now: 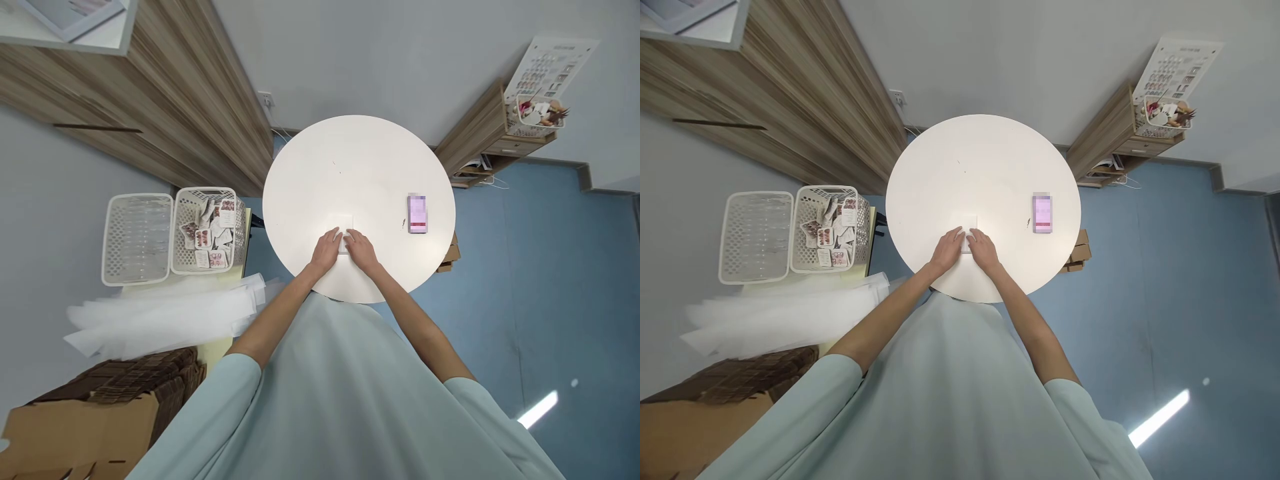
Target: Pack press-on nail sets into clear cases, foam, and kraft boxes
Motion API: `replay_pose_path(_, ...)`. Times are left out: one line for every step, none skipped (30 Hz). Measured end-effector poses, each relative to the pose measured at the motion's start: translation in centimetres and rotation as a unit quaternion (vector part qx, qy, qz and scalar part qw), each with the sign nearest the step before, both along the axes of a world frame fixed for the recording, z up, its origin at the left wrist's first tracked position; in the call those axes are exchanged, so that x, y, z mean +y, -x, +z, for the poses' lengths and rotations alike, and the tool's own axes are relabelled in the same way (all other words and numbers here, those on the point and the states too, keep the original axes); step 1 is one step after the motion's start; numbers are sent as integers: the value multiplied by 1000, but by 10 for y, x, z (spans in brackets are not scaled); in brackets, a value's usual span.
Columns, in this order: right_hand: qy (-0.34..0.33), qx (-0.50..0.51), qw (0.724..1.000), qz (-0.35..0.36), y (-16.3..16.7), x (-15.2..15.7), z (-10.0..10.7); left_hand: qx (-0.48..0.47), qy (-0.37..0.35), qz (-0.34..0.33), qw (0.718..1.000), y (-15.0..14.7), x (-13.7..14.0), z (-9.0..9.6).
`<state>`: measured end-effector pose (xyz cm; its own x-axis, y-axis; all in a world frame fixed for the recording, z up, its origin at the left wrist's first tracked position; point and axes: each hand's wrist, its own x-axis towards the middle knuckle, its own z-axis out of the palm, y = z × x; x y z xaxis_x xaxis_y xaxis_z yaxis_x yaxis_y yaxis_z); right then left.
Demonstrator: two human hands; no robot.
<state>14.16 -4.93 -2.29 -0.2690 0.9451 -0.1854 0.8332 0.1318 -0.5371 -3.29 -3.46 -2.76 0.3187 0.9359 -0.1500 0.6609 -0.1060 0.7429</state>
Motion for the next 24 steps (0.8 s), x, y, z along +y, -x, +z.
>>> replay_pose_path(4,2,1000,30,-3,1,0,-7,7,-13,1000,0,1,0)
replay_pose_path(8,4,999,51,-5,1,0,-7,13,-22,1000,1,1,1)
replay_pose_path(12,4,998,65,-8,-1,-1,-2,14,-32,999,2,-1,1)
replay_pose_path(14,2,997,74,-10,-4,-2,3,11,-42,999,3,-4,1)
replay_pose_path(15,0,997,78,-12,-9,-3,7,6,-54,999,6,-8,1)
replay_pose_path(13,-1,997,80,-13,-15,-5,11,0,-65,998,9,-14,1)
replay_pose_path(11,-2,997,80,-13,-24,-6,13,-5,-76,997,12,-21,1)
replay_pose_path(7,-2,997,80,-13,-35,-8,13,-10,-87,996,16,-31,1)
replay_pose_path(1,-2,997,80,-12,-47,-10,13,-14,-95,995,20,-41,0)
replay_pose_path(-3,-2,997,82,-11,-61,-11,12,-17,-102,995,24,-52,-1)
replay_pose_path(-5,-2,996,85,-10,-74,-13,7,-17,-106,994,29,-63,-3)
replay_pose_path(-5,0,996,86,-9,-87,-15,1,-16,-106,994,33,-74,-5)
replay_pose_path(-4,2,996,86,-8,-99,-16,-4,-10,-116,993,36,-83,-7)
replay_pose_path(-2,5,996,84,-7,-108,-17,-7,-2,-120,993,39,-91,-8)
replay_pose_path(1,8,996,84,-7,-115,-18,-10,6,-123,992,41,-97,-10)
replay_pose_path(4,11,996,83,-8,-120,-18,-13,13,-124,992,43,-100,-11)
replay_pose_path(7,15,996,84,-9,-121,-17,-15,20,-120,992,43,-101,-11)
replay_pose_path(12,19,996,86,-12,-120,-16,-18,25,-112,993,43,-101,-11)
replay_pose_path(16,23,996,89,-14,-117,-14,-20,30,-103,994,43,-99,-10)
replay_pose_path(21,29,995,92,-17,-113,-12,-22,35,-91,995,43,-95,-9)
replay_pose_path(26,35,995,93,-19,-109,-9,-25,42,-78,996,42,-92,-8)
replay_pose_path(31,42,994,92,-21,-104,-7,-28,50,-63,996,42,-88,-6)
replay_pose_path(37,49,994,89,-23,-100,-4,-31,59,-49,997,42,-84,-4)
replay_pose_path(43,56,994,84,-24,-96,-2,-34,68,-35,996,43,-80,-3)
